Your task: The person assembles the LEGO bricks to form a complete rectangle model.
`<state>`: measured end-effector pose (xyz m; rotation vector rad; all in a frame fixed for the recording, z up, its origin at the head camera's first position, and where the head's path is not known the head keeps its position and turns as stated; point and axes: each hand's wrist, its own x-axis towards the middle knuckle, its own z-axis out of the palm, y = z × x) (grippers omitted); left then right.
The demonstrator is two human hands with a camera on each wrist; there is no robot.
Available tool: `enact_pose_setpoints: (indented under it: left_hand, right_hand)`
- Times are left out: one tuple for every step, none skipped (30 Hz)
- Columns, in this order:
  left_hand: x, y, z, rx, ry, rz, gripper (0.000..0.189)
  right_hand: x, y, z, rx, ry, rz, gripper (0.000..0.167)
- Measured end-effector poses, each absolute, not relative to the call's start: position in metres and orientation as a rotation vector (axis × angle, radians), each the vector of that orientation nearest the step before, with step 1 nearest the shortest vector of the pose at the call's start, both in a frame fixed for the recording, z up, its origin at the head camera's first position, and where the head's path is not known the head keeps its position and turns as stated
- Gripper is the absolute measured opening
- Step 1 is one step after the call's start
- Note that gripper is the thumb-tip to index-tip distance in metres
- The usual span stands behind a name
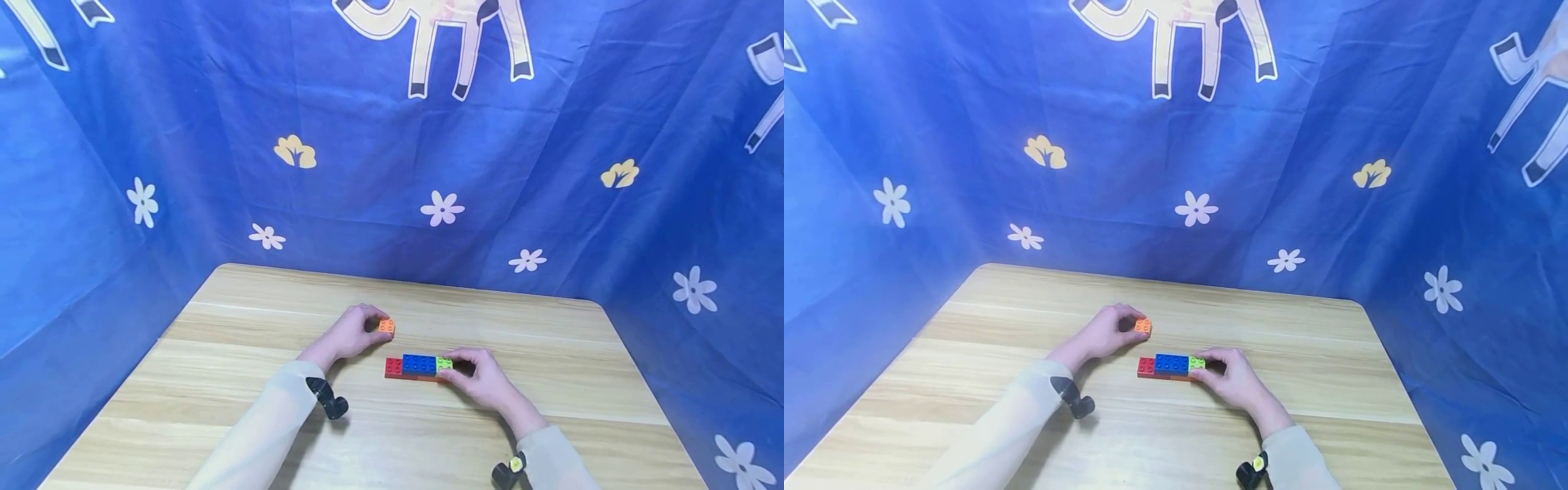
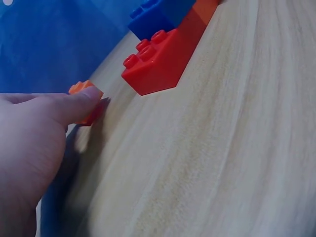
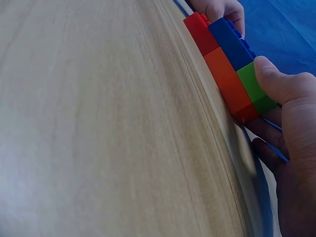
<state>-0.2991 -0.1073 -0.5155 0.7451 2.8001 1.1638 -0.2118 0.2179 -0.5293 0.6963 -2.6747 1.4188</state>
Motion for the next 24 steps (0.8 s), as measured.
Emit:
enact_pose_setpoints:
  left_hand:
    - [-0.299, -0.108, -0.515, 0.735, 2.795, 1.181, 0.038]
    - [-0.298, -0.109, -0.515, 0.728, 2.787, 1.201, 0.037]
    - [-0.298, -0.109, -0.515, 0.720, 2.781, 1.216, 0.037]
    - [-0.297, -0.110, -0.514, 0.715, 2.775, 1.230, 0.037]
    - [-0.296, -0.110, -0.513, 0.709, 2.767, 1.245, 0.036]
    - [-0.295, -0.110, -0.512, 0.710, 2.759, 1.257, 0.036]
    - [-0.295, -0.111, -0.512, 0.702, 2.749, 1.267, 0.036]
    - [-0.294, -0.111, -0.511, 0.694, 2.740, 1.276, 0.036]
    - [-0.293, -0.111, -0.510, 0.686, 2.731, 1.281, 0.037]
    - [-0.292, -0.111, -0.509, 0.680, 2.719, 1.291, 0.037]
    - [-0.290, -0.111, -0.507, 0.674, 2.706, 1.303, 0.037]
    - [-0.289, -0.111, -0.506, 0.668, 2.694, 1.314, 0.038]
    - [-0.289, -0.110, -0.505, 0.660, 2.684, 1.322, 0.039]
    - [-0.287, -0.110, -0.504, 0.660, 2.678, 1.327, 0.039]
    - [-0.286, -0.110, -0.503, 0.659, 2.673, 1.332, 0.040]
    - [-0.285, -0.110, -0.502, 0.663, 2.669, 1.339, 0.041]
    - [-0.284, -0.110, -0.501, 0.665, 2.663, 1.345, 0.042]
    - [-0.282, -0.110, -0.500, 0.668, 2.659, 1.347, 0.042]
    - [-0.281, -0.110, -0.499, 0.675, 2.656, 1.352, 0.043]
    - [-0.280, -0.110, -0.498, 0.679, 2.655, 1.357, 0.043]
    - [-0.278, -0.110, -0.498, 0.686, 2.652, 1.369, 0.043]
    - [-0.277, -0.111, -0.498, 0.701, 2.649, 1.382, 0.043]
    - [-0.275, -0.111, -0.498, 0.710, 2.644, 1.394, 0.042]
    - [-0.274, -0.111, -0.498, 0.720, 2.643, 1.407, 0.041]
  right_hand:
    - [-0.212, 0.218, -0.529, 0.701, -2.670, 1.419, 0.031]
    - [-0.211, 0.218, -0.530, 0.703, -2.666, 1.418, 0.031]
    - [-0.211, 0.218, -0.530, 0.707, -2.661, 1.419, 0.031]
    - [-0.211, 0.218, -0.530, 0.707, -2.659, 1.420, 0.031]
    - [-0.211, 0.218, -0.531, 0.708, -2.657, 1.423, 0.031]
    - [-0.211, 0.218, -0.530, 0.702, -2.658, 1.428, 0.031]
    - [-0.211, 0.218, -0.530, 0.696, -2.660, 1.433, 0.031]
    - [-0.211, 0.218, -0.530, 0.688, -2.664, 1.441, 0.031]
    - [-0.211, 0.218, -0.530, 0.683, -2.669, 1.448, 0.031]
    - [-0.210, 0.218, -0.530, 0.676, -2.676, 1.452, 0.032]
    - [-0.210, 0.218, -0.530, 0.670, -2.681, 1.456, 0.032]
    - [-0.210, 0.218, -0.529, 0.663, -2.688, 1.457, 0.033]
    - [-0.210, 0.219, -0.529, 0.661, -2.692, 1.455, 0.033]
    - [-0.210, 0.219, -0.529, 0.659, -2.695, 1.454, 0.033]
    - [-0.210, 0.219, -0.529, 0.658, -2.697, 1.451, 0.033]
    - [-0.210, 0.219, -0.529, 0.654, -2.699, 1.447, 0.033]
    - [-0.210, 0.219, -0.529, 0.650, -2.700, 1.447, 0.033]
    - [-0.210, 0.219, -0.529, 0.648, -2.702, 1.445, 0.033]
    - [-0.210, 0.219, -0.529, 0.646, -2.703, 1.443, 0.033]
    - [-0.210, 0.219, -0.529, 0.643, -2.703, 1.444, 0.033]
    - [-0.210, 0.219, -0.529, 0.641, -2.704, 1.442, 0.034]
    - [-0.210, 0.219, -0.529, 0.640, -2.705, 1.442, 0.034]
    - [-0.210, 0.219, -0.529, 0.641, -2.704, 1.442, 0.034]
    - [-0.210, 0.219, -0.529, 0.645, -2.701, 1.439, 0.034]
